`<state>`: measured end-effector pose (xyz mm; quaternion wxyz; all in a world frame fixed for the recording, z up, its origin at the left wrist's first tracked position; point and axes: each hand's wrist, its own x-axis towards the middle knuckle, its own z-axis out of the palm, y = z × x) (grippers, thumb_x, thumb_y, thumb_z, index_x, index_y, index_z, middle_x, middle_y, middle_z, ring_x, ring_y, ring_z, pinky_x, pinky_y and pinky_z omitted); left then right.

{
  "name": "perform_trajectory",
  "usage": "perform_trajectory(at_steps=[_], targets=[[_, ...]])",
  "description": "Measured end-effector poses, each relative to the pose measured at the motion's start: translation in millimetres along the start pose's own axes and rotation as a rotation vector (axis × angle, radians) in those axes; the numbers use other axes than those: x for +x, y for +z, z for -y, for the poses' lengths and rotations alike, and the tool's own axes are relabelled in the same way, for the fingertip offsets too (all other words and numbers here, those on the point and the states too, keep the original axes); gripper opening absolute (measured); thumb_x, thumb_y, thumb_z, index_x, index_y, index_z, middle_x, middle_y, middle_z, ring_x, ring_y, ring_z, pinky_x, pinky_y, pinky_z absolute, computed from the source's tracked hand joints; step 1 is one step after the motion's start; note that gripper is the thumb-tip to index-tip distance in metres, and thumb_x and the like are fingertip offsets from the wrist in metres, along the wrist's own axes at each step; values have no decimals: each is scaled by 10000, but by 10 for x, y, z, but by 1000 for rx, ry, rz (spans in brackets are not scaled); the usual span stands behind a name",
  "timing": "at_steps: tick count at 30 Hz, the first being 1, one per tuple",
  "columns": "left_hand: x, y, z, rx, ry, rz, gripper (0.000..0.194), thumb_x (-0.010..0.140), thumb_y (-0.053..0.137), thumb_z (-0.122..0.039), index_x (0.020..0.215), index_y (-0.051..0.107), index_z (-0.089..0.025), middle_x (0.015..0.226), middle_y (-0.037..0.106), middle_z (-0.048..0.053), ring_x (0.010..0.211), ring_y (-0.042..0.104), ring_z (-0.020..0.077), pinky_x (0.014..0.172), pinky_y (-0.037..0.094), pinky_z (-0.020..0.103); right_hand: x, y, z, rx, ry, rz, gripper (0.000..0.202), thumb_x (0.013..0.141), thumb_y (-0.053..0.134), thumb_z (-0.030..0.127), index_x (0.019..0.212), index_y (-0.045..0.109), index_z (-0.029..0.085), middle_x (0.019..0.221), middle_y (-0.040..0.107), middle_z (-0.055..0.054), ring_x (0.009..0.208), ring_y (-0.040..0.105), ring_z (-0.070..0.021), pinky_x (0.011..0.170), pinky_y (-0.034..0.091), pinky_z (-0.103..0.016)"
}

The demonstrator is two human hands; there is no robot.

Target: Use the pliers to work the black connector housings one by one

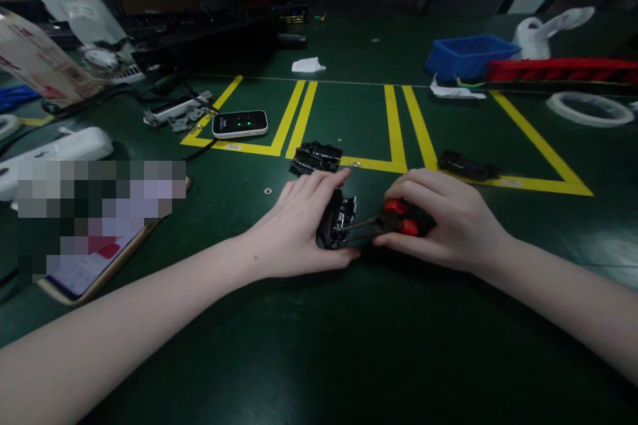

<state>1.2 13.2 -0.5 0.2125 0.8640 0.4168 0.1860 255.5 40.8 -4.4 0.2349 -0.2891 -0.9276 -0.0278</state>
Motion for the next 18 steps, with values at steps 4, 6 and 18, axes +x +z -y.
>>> perform_trajectory(at_steps=[4,6,18], targets=[[0,1,-15,51,-27,0,932,800,737,-529,1517,312,-112,1437,462,159,1263,451,326,1055,409,501,0,3,-2,-12,11,-1,464,887,590,619,939,577,158,884,620,-93,743,562,-174,612,444,-291],[4,-7,-17,53,-18,18,874,816,729,-504,1497,353,-105,1383,499,144,1224,466,314,1035,419,488,-2,13,-2,-17,14,1,465,887,590,617,936,582,155,882,621,-94,743,563,-175,610,445,-292],[9,-13,15,-42,66,41,752,846,715,-370,1469,394,-98,1316,549,122,1195,496,272,1079,392,439,-2,28,-4,-29,25,27,465,891,590,609,938,608,147,893,635,-104,761,582,-185,616,469,-306]])
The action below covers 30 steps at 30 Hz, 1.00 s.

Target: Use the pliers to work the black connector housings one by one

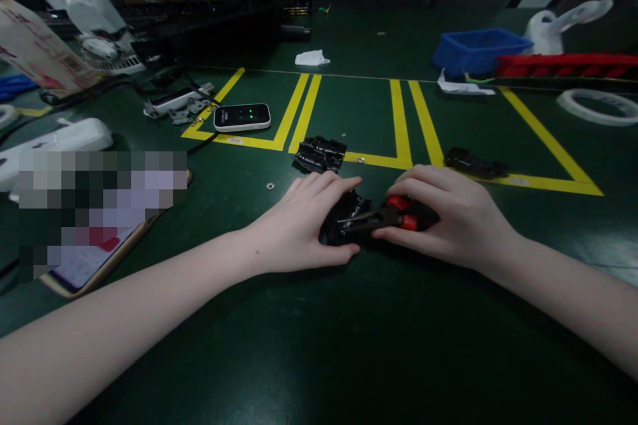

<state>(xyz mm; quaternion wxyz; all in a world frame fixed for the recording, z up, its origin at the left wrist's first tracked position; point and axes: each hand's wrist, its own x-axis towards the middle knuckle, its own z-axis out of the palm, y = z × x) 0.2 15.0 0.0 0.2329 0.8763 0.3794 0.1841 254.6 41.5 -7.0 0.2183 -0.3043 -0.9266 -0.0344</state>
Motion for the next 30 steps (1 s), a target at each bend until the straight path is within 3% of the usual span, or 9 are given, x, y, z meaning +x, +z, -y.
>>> perform_trajectory(at_steps=[9,19,30], targets=[[5,16,24,4,35,-1,701,858,699,-365,1456,413,-137,1356,558,112,1205,514,270,1040,423,440,-3,11,7,-11,-34,22,462,900,580,602,916,621,143,839,641,-88,736,587,-192,611,460,-317],[-2,6,20,40,44,8,705,866,701,-401,1454,448,-107,1332,559,115,1179,518,260,1028,430,416,3,3,11,4,-38,54,433,921,563,574,854,598,148,748,604,-58,643,532,-155,556,407,-279],[5,46,71,38,99,25,654,942,566,-374,1498,395,-76,1191,682,132,985,622,230,859,510,377,34,-18,45,22,21,88,464,923,512,625,813,554,176,717,579,-56,606,497,-146,531,370,-270]])
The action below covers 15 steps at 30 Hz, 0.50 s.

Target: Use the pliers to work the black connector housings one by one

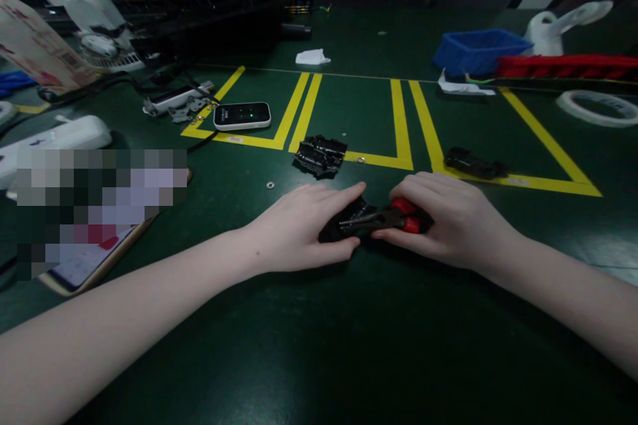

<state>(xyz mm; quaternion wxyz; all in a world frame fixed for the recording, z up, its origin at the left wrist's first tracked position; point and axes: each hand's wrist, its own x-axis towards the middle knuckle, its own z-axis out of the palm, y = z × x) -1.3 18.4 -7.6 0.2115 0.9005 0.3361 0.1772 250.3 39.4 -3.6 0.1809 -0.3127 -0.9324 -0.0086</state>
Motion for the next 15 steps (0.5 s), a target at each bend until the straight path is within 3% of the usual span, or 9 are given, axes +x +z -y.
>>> perform_trajectory(at_steps=[5,9,15], targets=[[4,-19,-11,25,6,23,662,928,580,-374,1490,408,-70,1141,698,125,945,623,226,828,494,374,-9,-3,-4,-17,-14,-2,461,923,510,624,814,550,178,722,573,-60,615,487,-153,548,353,-279],[2,-3,2,72,30,29,740,908,637,-479,1488,408,-80,1164,696,120,958,622,235,829,482,377,-4,-6,-4,-31,-29,0,460,928,500,622,801,534,182,711,563,-54,607,473,-149,555,342,-280],[4,17,9,159,52,43,684,980,547,-483,1498,381,-69,1153,687,128,955,617,231,841,476,360,-3,-8,4,-45,-18,9,473,933,477,630,791,535,182,712,569,-56,609,473,-145,562,348,-280]])
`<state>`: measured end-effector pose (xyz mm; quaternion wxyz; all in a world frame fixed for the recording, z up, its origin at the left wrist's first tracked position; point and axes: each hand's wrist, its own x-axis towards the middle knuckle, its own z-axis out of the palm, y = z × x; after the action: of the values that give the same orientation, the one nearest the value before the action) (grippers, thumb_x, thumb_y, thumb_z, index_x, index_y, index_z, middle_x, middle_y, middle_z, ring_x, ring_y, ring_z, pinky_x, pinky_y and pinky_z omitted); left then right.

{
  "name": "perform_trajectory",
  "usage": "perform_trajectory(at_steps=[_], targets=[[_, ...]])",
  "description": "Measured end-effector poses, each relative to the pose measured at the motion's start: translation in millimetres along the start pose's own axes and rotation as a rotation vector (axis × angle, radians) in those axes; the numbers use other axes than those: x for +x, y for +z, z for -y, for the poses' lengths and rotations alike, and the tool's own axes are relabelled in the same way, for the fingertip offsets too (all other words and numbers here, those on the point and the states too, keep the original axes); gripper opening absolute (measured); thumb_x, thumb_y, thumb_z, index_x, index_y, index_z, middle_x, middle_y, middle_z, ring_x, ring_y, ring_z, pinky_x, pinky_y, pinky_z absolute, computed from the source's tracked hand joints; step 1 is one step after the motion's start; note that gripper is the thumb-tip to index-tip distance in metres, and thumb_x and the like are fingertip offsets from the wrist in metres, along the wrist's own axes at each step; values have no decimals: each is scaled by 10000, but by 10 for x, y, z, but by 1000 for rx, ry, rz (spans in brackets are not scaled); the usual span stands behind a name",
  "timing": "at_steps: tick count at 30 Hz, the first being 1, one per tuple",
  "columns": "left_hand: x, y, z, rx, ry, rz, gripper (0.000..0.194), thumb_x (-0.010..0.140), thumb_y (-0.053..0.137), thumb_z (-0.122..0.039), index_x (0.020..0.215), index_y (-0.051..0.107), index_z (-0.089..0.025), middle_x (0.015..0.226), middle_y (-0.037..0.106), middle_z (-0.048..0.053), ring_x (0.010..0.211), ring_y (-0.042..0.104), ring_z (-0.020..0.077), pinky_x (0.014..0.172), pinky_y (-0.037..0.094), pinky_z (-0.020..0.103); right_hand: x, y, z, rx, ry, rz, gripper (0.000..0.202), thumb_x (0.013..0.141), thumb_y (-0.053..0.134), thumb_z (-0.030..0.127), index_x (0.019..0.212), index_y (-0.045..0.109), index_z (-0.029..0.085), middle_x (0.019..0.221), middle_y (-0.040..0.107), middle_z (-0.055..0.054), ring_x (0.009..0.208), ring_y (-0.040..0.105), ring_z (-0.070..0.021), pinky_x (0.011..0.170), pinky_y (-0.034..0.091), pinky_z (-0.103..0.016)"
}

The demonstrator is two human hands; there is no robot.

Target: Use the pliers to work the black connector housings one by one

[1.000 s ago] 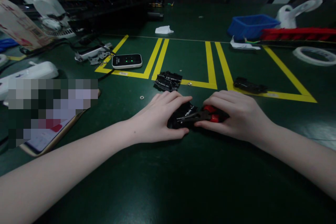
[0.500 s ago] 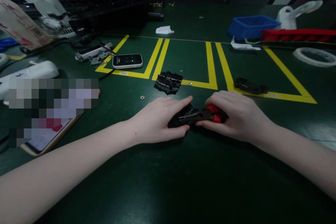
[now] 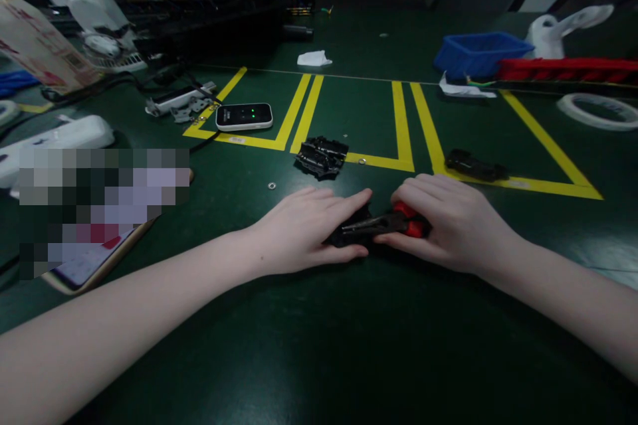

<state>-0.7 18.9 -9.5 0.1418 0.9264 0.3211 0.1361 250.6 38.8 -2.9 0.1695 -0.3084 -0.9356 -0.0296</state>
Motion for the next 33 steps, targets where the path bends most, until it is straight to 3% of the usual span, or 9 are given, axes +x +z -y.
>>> perform_trajectory(at_steps=[10,18,27,33], targets=[[7,-30,-28,-51,-48,28,679,980,517,-491,1508,356,-96,1174,688,138,989,641,248,855,498,379,8,0,5,17,-9,-7,470,936,475,626,787,533,185,715,571,-59,602,475,-148,551,357,-284],[11,-13,-33,-40,-36,16,549,940,615,-350,1421,440,-153,1145,703,91,972,658,220,853,508,360,11,-10,6,54,-8,18,486,930,481,646,805,548,180,720,573,-54,613,490,-149,551,355,-276],[12,-22,-83,34,-49,22,518,972,551,-441,1394,478,-149,1139,706,109,971,663,240,854,512,374,13,-27,15,88,9,31,474,933,482,639,803,536,186,713,569,-46,615,495,-146,558,357,-273],[30,-47,-77,7,-34,44,509,994,494,-501,1354,519,-141,1099,703,118,924,666,253,767,517,364,-13,21,3,90,-25,-36,437,939,495,605,807,530,190,701,546,-37,595,475,-144,529,341,-267]])
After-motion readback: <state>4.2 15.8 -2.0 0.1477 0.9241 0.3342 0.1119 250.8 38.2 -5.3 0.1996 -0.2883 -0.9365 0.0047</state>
